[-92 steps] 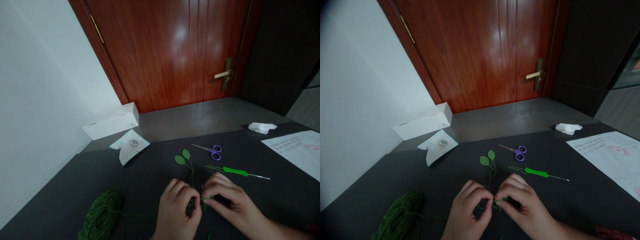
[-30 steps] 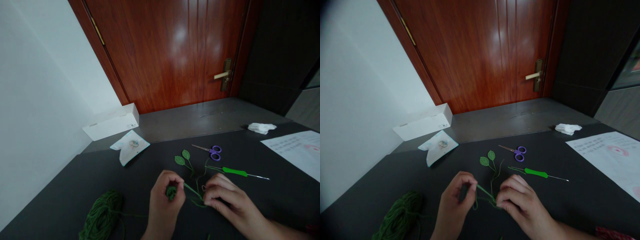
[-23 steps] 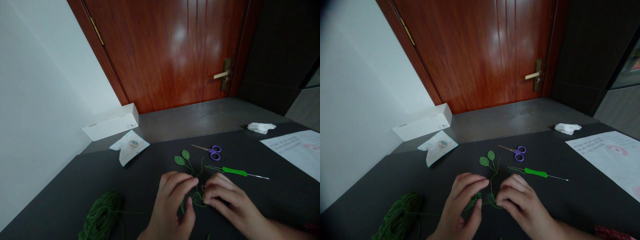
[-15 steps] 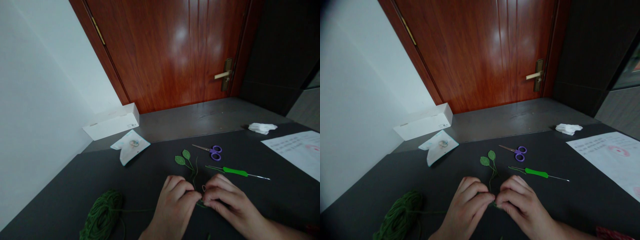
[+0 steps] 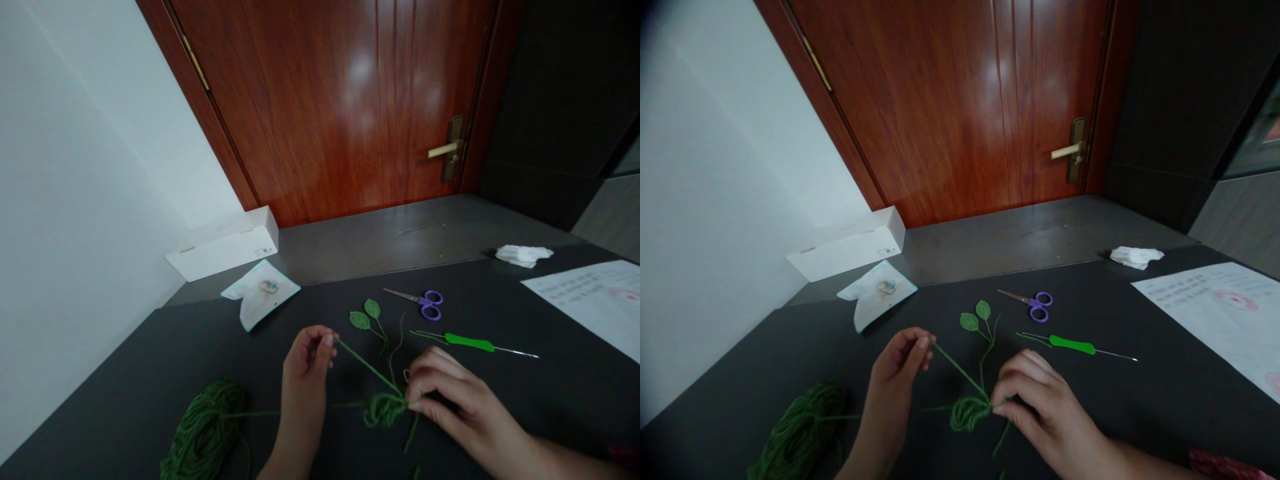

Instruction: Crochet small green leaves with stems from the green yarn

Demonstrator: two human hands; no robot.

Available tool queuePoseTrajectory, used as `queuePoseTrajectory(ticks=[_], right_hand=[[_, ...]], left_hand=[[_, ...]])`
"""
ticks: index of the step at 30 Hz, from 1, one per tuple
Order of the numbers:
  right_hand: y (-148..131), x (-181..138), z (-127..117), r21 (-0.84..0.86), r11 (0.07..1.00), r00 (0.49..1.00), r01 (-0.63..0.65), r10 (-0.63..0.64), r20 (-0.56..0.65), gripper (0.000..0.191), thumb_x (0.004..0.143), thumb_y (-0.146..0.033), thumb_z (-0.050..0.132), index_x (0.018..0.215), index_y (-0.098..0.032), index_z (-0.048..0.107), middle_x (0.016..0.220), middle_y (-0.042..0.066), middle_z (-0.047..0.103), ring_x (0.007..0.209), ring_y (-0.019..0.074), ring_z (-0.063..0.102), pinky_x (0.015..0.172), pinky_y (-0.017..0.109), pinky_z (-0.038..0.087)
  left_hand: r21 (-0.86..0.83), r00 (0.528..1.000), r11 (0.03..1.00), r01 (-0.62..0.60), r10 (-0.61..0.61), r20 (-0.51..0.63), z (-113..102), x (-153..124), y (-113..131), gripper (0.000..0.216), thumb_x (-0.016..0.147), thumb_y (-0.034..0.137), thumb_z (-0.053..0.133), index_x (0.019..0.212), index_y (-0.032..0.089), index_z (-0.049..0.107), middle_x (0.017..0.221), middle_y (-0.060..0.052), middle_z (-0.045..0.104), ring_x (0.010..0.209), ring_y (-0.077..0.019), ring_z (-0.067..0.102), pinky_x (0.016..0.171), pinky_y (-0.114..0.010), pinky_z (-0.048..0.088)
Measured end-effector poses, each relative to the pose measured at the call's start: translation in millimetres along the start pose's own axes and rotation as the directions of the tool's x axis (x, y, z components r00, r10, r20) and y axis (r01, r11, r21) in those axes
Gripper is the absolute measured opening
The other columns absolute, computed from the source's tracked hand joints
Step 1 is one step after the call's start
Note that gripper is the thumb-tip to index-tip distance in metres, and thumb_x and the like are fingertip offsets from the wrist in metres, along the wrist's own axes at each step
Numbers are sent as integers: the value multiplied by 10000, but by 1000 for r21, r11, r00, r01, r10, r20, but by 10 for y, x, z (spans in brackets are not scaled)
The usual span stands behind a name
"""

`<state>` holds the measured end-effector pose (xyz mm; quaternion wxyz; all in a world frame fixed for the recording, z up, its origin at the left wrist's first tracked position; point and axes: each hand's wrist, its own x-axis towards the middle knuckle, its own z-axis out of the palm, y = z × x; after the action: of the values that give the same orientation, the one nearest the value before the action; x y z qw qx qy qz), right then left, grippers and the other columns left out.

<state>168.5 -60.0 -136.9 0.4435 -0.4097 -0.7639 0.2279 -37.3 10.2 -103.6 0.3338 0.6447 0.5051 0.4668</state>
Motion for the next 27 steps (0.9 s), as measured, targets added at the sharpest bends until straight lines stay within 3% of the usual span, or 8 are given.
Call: queuePoseTrajectory(ticks=[4,5,8,10,13,21,27], right_hand=[[18,-8,13,-21,1000,1000,-3,3,-2,101,897,-162,545,845,-225,604,815,44,597,808,208,568,689,326,475],[18,-8,15,-24,1000,1000,-1,1,-4,101,896,-156,546,846,-222,604,816,44,597,807,206,567,688,326,475],[15,-3,17,-25,1000,1000,2,-2,-7,97,897,-155,545,853,-218,604,820,45,597,809,204,566,692,325,475],[13,-1,13,-28,1000,1000,8,-8,-6,90,895,-157,548,865,-219,606,824,44,604,812,204,568,697,323,475],[16,-3,4,-32,999,1000,15,-15,0,101,896,-151,543,877,-219,615,827,43,610,813,201,572,701,318,475],[16,-13,0,-41,998,999,38,-37,26,96,888,-134,555,885,-219,600,834,34,604,815,195,556,707,319,455],[23,-17,1,-2,1000,1000,9,-9,24,91,883,-144,565,866,-228,597,833,28,596,823,196,558,710,311,453]], left_hand=[[8,986,987,-160,160,40,2,-45,8,240,777,41,452,879,199,601,993,-43,645,967,-191,585,841,-346,454],[30,960,961,-275,272,69,2,-75,38,305,769,8,431,923,209,600,1028,-42,632,999,-190,567,859,-354,441],[42,804,831,-554,522,284,7,-159,142,345,777,-20,461,966,220,620,968,-29,652,949,-178,561,836,-339,447],[64,729,787,-614,534,427,27,-189,187,301,783,23,551,993,219,639,955,-34,667,938,-190,553,832,-345,454],[149,690,763,-628,459,559,67,-188,189,245,786,84,623,989,214,666,944,-47,671,915,-204,551,808,-353,465],[157,735,801,-577,426,528,82,-178,131,140,800,75,599,825,189,676,789,-27,641,788,-168,568,713,-294,462],[191,895,900,-392,324,307,81,-187,114,155,801,35,528,773,174,590,764,-17,598,734,-143,582,668,-267,464]])
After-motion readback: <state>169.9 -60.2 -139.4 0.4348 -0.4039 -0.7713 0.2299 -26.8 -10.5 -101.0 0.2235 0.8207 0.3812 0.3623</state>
